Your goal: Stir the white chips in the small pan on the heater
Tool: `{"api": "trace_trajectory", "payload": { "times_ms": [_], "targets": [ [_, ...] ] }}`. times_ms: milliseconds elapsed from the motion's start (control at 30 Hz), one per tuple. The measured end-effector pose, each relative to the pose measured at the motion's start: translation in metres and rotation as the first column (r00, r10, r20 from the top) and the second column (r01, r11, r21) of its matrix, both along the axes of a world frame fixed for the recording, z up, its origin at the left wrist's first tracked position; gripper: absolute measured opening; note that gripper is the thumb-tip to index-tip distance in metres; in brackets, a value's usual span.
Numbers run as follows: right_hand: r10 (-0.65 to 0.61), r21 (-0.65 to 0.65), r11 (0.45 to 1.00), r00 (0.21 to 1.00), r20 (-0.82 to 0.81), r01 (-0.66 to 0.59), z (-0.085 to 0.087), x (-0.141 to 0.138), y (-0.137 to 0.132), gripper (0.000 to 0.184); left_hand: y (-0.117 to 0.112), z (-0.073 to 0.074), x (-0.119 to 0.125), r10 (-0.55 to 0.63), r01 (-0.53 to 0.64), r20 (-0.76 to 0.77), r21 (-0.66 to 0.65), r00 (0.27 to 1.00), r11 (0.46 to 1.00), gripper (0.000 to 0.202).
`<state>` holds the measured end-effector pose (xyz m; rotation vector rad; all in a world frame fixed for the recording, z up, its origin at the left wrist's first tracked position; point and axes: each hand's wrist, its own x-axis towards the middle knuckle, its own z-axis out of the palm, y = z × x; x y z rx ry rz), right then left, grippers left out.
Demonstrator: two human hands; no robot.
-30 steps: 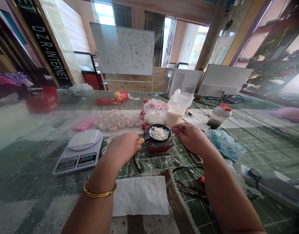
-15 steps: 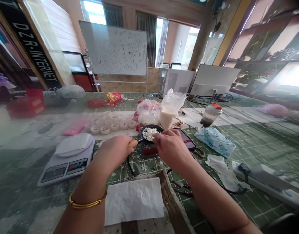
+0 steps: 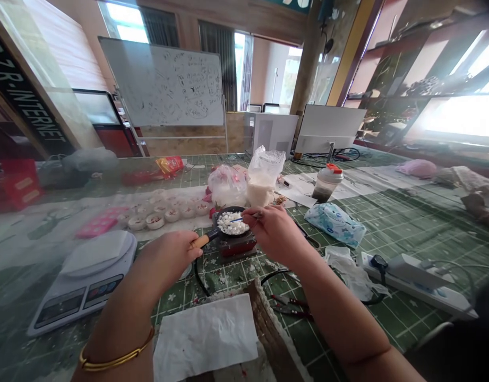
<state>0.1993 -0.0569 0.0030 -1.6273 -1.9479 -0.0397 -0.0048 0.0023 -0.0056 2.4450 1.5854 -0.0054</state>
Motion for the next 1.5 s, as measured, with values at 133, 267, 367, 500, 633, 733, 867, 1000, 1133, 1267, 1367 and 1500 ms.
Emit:
{"api": "trace_trajectory", "payload": {
  "times_ms": [133, 267, 367, 500, 633, 733, 867, 1000, 1133, 1267, 1367, 1500],
  "targets": [
    [0.002, -0.049, 0.999, 0.998, -0.060, -0.005, 0.000, 0.015, 0.004, 0.029, -0.002, 0.002, 0.001, 0.000, 0.001, -0.042, 0.017, 0.999, 1.000, 0.024],
    [-0.031, -0.077, 0.997, 0.989, -0.146, 0.020, -0.002, 0.024, 0.008, 0.031, -0.004, 0.003, 0.001, 0.000, 0.001, -0.032, 0.026, 0.999, 1.000, 0.024],
    [-0.008, -0.045, 0.999, 0.977, -0.212, -0.001, -0.001, 0.027, 0.007, 0.032, -0.005, 0.003, 0.001, -0.004, 0.004, -0.024, 0.025, 1.000, 1.000, 0.022],
    [0.006, -0.130, 0.991, 0.977, -0.211, -0.035, -0.004, 0.031, 0.013, 0.032, -0.006, 0.004, 0.001, 0.002, -0.002, 0.002, 0.022, 1.000, 1.000, 0.023],
    [-0.058, -0.111, 0.994, 0.952, -0.302, 0.025, -0.004, 0.042, 0.015, 0.030, -0.008, 0.004, 0.001, 0.014, -0.014, -0.015, 0.030, 1.000, 0.999, 0.022],
    [-0.074, -0.084, 0.995, 0.939, -0.337, 0.048, -0.001, 0.050, 0.011, 0.033, -0.008, 0.005, 0.002, 0.029, -0.027, -0.045, 0.036, 0.999, 0.999, 0.020],
    [-0.061, -0.178, 0.984, 0.956, -0.287, 0.009, -0.002, 0.057, 0.014, 0.032, -0.008, 0.006, 0.002, 0.035, -0.033, -0.054, 0.035, 0.998, 0.999, 0.020],
    [-0.099, -0.116, 0.991, 0.945, -0.311, 0.066, -0.008, 0.060, 0.023, 0.031, -0.009, 0.005, 0.002, 0.033, -0.031, -0.051, 0.038, 0.998, 0.999, 0.021],
    [-0.049, -0.044, 0.998, 0.925, -0.376, 0.035, -0.010, 0.058, 0.025, 0.028, -0.008, 0.005, 0.002, 0.037, -0.036, -0.051, 0.028, 0.998, 0.999, 0.021],
    [-0.029, -0.132, 0.991, 0.948, -0.317, -0.014, -0.013, 0.054, 0.025, 0.026, -0.009, 0.006, 0.003, 0.028, -0.025, -0.065, 0.052, 0.998, 0.998, 0.020],
    [-0.010, -0.073, 0.997, 0.925, -0.381, -0.020, -0.012, 0.053, 0.021, 0.027, -0.009, 0.006, 0.003, 0.024, -0.020, -0.062, 0.054, 0.998, 0.998, 0.019],
    [0.033, -0.064, 0.996, 0.905, -0.424, -0.066, -0.009, 0.050, 0.017, 0.028, -0.009, 0.005, 0.002, 0.026, -0.024, -0.053, 0.046, 0.998, 0.999, 0.018]
  ]
}}
